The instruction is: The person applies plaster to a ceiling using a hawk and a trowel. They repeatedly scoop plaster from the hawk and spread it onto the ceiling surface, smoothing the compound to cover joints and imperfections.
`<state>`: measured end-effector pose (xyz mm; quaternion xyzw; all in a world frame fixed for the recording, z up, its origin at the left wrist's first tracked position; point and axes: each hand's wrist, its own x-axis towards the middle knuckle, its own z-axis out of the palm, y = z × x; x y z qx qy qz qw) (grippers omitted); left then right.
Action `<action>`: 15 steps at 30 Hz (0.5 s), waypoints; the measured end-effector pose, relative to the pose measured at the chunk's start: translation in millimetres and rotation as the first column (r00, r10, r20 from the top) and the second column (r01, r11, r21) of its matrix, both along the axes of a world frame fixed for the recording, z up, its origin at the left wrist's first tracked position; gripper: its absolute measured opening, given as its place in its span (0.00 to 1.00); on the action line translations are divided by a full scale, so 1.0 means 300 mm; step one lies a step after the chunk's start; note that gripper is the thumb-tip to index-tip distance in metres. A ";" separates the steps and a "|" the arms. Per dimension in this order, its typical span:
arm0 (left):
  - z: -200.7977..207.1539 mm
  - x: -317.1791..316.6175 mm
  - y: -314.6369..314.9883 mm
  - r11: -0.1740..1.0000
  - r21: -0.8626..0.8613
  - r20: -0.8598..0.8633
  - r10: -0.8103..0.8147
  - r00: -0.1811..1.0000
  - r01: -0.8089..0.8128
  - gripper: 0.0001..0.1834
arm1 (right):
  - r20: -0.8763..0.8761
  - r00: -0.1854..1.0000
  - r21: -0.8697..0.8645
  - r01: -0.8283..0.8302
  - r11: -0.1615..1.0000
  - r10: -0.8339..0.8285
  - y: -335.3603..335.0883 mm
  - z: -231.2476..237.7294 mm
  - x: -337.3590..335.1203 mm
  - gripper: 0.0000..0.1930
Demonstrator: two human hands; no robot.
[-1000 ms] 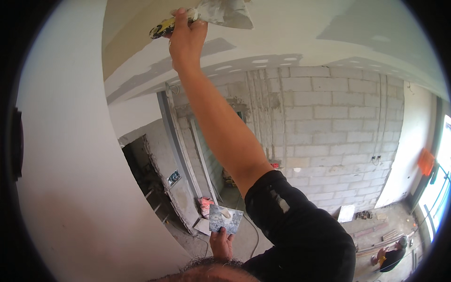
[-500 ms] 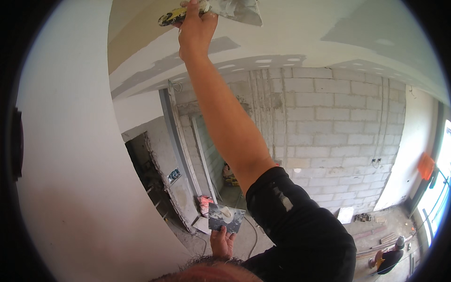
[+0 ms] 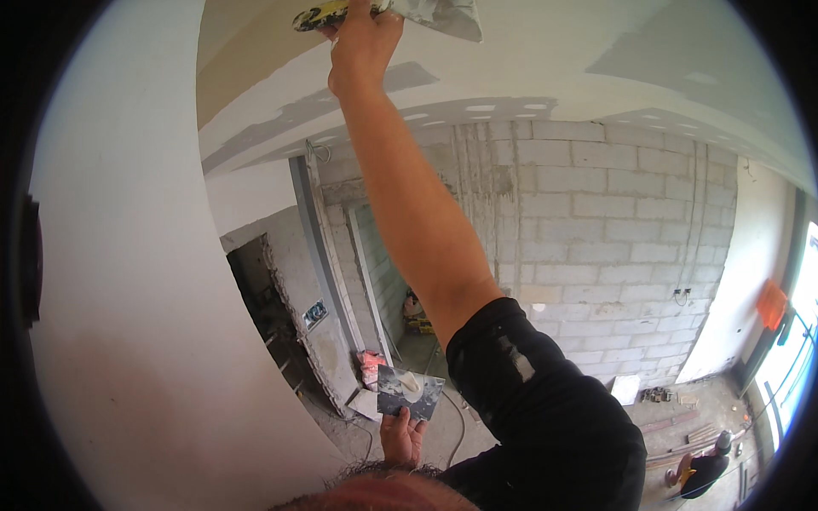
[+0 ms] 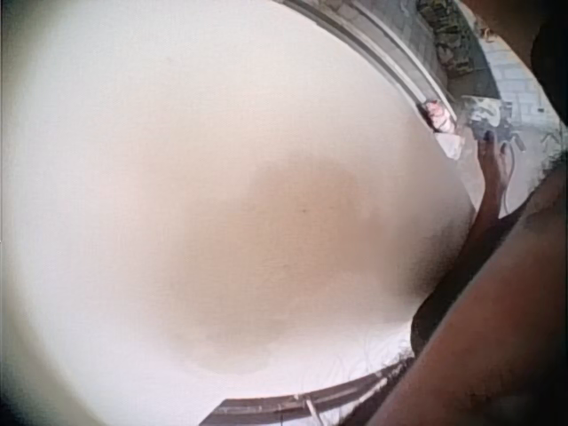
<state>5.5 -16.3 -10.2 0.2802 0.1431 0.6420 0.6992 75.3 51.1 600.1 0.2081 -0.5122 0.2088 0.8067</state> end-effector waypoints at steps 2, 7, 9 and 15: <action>-0.004 -0.002 -0.001 1.000 0.012 -0.010 -0.011 1.000 0.012 0.24 | -0.008 1.000 -0.011 0.009 1.000 -0.009 -0.015 -0.009 -0.008 0.17; -0.012 0.001 0.005 1.000 -0.009 -0.014 -0.006 1.000 0.006 0.24 | -0.011 1.000 -0.050 -0.020 0.999 0.020 -0.024 -0.005 -0.014 0.17; -0.008 0.003 0.001 0.999 -0.029 0.011 0.017 1.000 -0.017 0.22 | -0.038 0.999 -0.124 -0.037 0.992 0.032 -0.035 -0.013 -0.048 0.17; -0.009 -0.005 0.010 0.999 -0.003 0.002 -0.041 0.999 0.041 0.27 | 0.056 0.997 -0.052 -0.058 0.997 0.061 0.036 -0.046 -0.121 0.18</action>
